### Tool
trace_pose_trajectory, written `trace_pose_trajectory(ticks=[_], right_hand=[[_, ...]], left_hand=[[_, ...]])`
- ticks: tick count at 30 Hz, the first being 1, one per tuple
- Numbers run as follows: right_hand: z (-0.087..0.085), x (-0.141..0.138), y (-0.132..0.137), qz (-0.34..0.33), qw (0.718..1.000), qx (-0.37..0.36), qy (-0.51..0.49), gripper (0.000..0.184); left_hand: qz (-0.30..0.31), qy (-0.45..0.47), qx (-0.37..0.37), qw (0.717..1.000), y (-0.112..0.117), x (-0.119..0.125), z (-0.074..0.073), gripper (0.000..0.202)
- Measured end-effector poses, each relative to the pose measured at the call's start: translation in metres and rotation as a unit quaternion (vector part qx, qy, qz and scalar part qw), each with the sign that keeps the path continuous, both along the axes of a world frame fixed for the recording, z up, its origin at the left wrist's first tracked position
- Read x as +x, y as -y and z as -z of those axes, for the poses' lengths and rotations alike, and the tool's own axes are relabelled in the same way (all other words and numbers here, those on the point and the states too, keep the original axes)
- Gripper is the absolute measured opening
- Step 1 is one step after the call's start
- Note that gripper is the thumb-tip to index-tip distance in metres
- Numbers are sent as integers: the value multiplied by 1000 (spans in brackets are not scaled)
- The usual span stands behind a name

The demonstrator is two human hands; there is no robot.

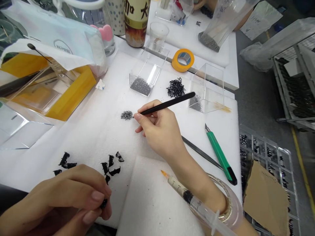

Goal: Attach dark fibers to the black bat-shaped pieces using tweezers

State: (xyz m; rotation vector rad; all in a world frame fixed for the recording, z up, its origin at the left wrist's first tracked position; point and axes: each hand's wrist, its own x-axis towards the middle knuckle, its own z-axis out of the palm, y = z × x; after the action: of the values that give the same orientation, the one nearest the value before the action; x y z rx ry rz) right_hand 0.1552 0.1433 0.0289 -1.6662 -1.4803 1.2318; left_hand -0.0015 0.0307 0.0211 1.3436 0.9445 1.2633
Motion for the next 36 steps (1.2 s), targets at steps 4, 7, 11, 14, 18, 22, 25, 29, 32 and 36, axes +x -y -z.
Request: trace_pose_trajectory(ticks=[4,7,11,14,18,22,25,29,32,36], right_hand=[[-2,0,0,-6,1000,-5,11,8],[-2,-1,0,-5,1000,-10,13,7],[0,1,-1,0,1000,-3,-13,8],[3,5,-2,3,998,-7,-59,8],[5,11,-1,-16,997,-23,-78,10],[3,8,1,-48,999,-5,-14,10],[3,6,1,-54,998,13,-6,10],[3,6,1,-49,999,24,5,9],[2,5,2,-47,998,31,3,10],[1,3,3,-48,998,49,-2,7]], left_hand=[[20,0,10,1000,-1,-1,3,36],[5,-12,2,1000,0,-1,2,39],[26,-19,11,999,1,-1,1,37],[20,-28,19,999,1,0,2,37],[-11,-24,36,999,2,1,3,41],[-3,-30,60,998,2,0,5,38],[6,-36,86,996,1,-1,8,36],[19,-35,102,994,-2,-1,8,34],[17,-39,95,995,-4,-1,5,35],[29,-50,104,993,-5,-2,3,35]])
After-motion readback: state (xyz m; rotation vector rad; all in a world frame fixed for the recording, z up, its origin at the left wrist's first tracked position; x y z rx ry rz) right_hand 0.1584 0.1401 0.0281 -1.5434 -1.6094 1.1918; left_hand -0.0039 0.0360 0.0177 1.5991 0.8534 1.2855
